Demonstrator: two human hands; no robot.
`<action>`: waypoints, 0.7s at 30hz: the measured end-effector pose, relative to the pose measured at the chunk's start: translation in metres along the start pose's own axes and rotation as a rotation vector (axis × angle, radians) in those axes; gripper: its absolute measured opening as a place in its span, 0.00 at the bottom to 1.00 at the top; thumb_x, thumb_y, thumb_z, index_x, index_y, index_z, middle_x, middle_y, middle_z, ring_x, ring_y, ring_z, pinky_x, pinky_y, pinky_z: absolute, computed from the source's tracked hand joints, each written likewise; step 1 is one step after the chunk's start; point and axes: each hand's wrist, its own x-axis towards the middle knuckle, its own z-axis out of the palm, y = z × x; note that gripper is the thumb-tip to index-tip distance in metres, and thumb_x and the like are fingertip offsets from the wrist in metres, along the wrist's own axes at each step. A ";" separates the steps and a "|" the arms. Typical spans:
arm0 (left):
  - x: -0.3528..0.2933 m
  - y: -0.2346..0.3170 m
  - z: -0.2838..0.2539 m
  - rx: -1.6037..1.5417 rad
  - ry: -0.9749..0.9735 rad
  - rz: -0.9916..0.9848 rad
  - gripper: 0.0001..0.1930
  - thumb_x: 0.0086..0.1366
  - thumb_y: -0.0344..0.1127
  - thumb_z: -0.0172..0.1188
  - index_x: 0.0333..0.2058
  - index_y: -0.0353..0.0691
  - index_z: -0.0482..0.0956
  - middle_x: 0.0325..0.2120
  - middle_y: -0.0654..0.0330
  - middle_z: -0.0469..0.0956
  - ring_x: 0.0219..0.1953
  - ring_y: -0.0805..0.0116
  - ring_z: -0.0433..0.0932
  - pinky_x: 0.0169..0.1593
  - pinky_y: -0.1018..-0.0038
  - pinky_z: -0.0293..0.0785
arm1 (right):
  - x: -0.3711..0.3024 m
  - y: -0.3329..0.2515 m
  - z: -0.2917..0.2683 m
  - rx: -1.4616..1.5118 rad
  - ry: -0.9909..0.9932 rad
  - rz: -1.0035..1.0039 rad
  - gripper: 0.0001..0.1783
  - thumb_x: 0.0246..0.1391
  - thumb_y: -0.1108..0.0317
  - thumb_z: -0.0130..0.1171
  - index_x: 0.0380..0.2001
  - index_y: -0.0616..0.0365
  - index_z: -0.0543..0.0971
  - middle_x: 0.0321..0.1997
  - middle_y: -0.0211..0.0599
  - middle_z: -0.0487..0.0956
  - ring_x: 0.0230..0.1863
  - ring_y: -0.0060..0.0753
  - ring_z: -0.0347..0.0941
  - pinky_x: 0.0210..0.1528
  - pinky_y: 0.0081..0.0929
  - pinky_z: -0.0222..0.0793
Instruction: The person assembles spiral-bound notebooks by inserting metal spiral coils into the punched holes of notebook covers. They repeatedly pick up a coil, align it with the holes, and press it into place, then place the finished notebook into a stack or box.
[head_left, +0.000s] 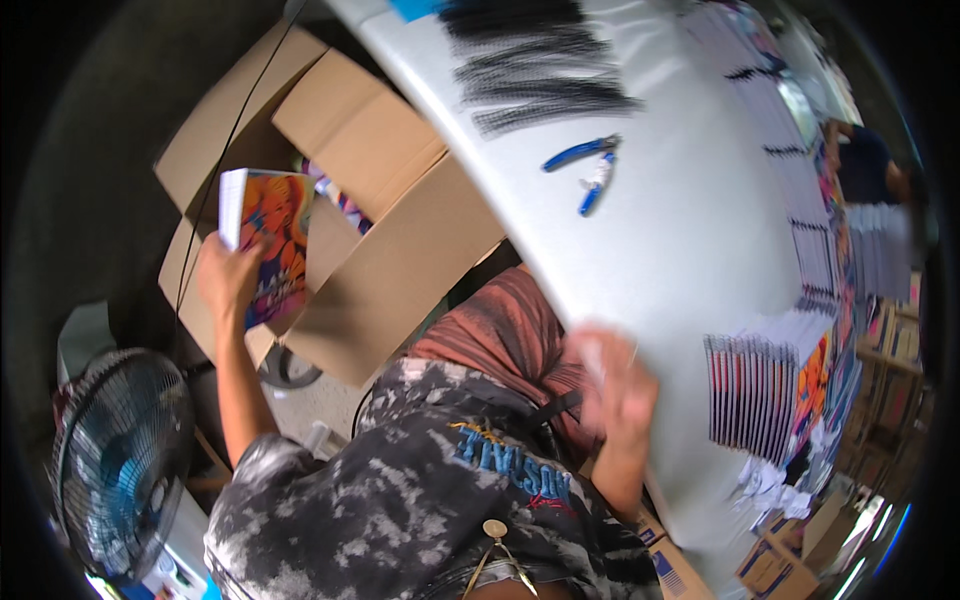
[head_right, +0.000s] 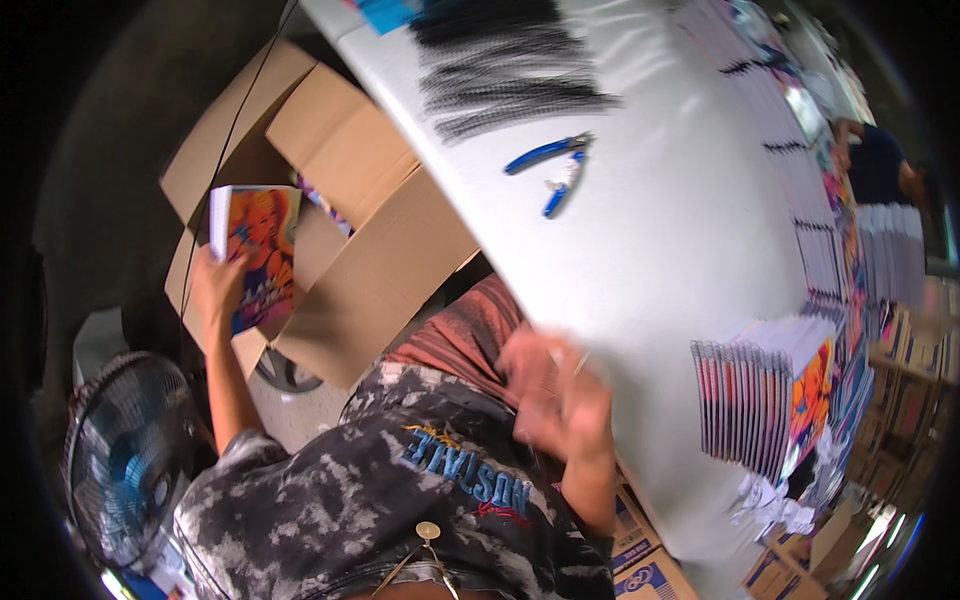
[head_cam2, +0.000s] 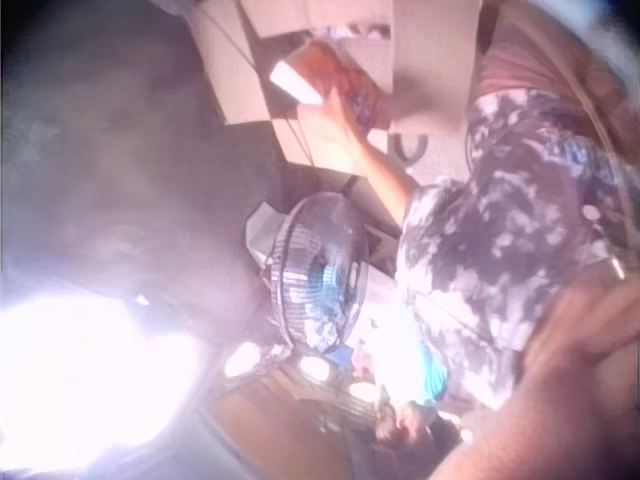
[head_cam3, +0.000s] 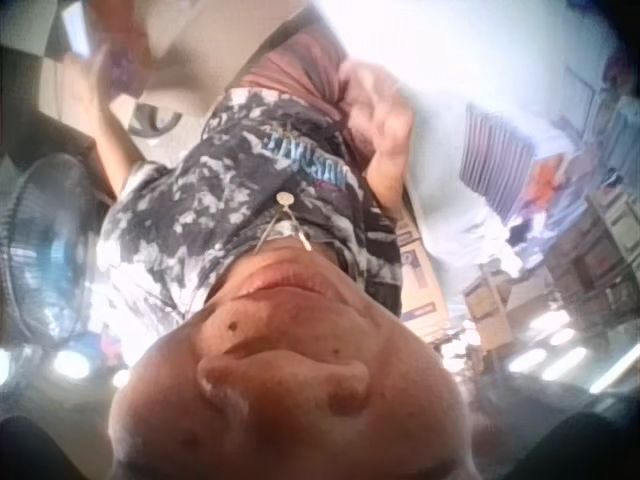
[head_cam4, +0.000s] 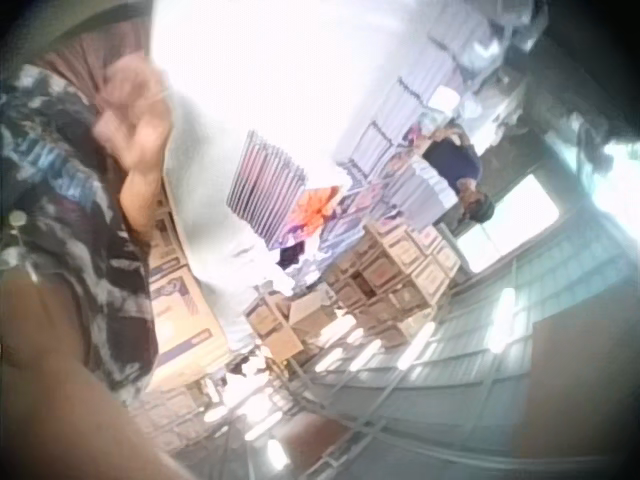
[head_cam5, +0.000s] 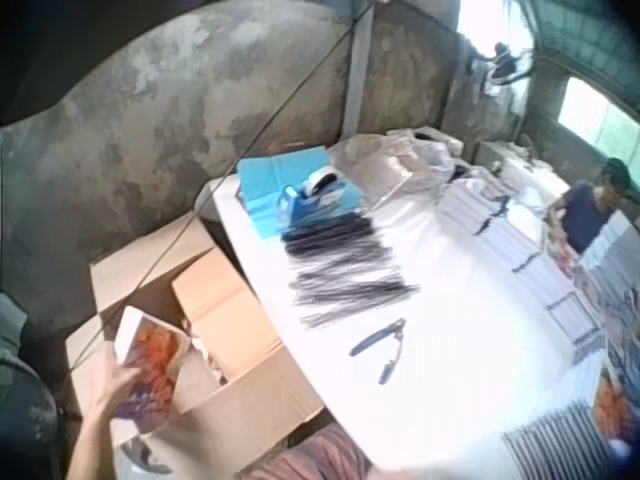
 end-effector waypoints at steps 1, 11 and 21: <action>-0.010 0.018 -0.027 -0.114 -0.009 0.050 0.25 0.44 0.48 0.67 0.33 0.32 0.74 0.30 0.53 0.77 0.32 0.63 0.76 0.40 0.71 0.70 | 0.010 -0.029 -0.001 0.352 -0.287 -0.199 0.13 0.47 0.73 0.57 0.39 0.61 0.75 0.45 0.45 0.73 0.43 0.38 0.71 0.45 0.31 0.65; -0.062 0.291 -0.008 -1.410 -0.821 0.669 0.18 0.53 0.39 0.61 0.40 0.33 0.76 0.35 0.61 0.77 0.39 0.74 0.74 0.47 0.78 0.67 | -0.042 -0.111 0.001 0.066 -0.142 -0.438 0.05 0.51 0.69 0.56 0.28 0.53 0.81 0.34 0.32 0.78 0.37 0.34 0.73 0.39 0.31 0.67; -0.105 0.538 0.155 -0.880 -1.524 0.626 0.29 0.48 0.52 0.67 0.42 0.35 0.73 0.30 0.56 0.79 0.28 0.68 0.79 0.33 0.69 0.78 | -0.116 -0.146 -0.024 -0.283 0.394 -0.408 0.08 0.41 0.68 0.67 0.27 0.55 0.79 0.32 0.32 0.79 0.37 0.33 0.74 0.37 0.29 0.69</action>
